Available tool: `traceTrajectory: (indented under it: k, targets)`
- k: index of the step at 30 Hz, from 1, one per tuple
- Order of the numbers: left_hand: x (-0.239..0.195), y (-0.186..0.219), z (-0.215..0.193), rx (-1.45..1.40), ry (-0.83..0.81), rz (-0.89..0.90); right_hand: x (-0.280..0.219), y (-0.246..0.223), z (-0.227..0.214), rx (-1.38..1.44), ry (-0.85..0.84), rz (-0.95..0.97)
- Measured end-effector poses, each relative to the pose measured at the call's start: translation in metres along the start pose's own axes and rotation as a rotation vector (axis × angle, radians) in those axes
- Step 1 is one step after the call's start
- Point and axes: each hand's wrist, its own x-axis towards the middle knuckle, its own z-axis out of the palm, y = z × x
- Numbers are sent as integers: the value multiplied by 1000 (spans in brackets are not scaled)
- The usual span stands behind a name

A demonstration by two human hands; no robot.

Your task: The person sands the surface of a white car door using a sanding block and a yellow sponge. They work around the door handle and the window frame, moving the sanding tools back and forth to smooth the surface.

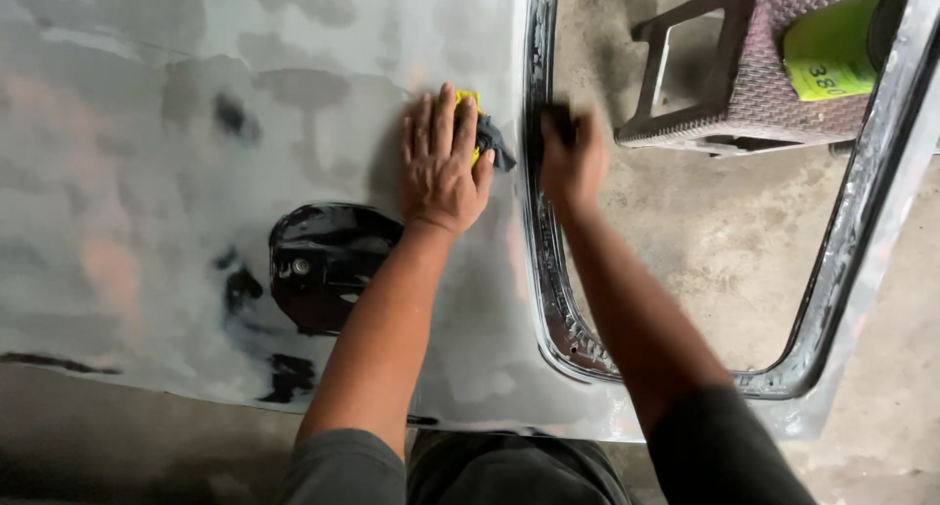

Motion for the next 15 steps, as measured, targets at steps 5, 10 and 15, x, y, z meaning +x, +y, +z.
traceTrajectory:
  k: [5, 10, 15]
  targets:
    - [16, -6, -11, -2, -44, 43, 44, -4, 25, -74, 64, -127]
    - [37, -12, -11, 0, -68, 95, -12, -4, -8, 34, -44, -2]
    - [35, -15, -5, -37, -22, 121, -6, 6, 0, -105, 19, -8]
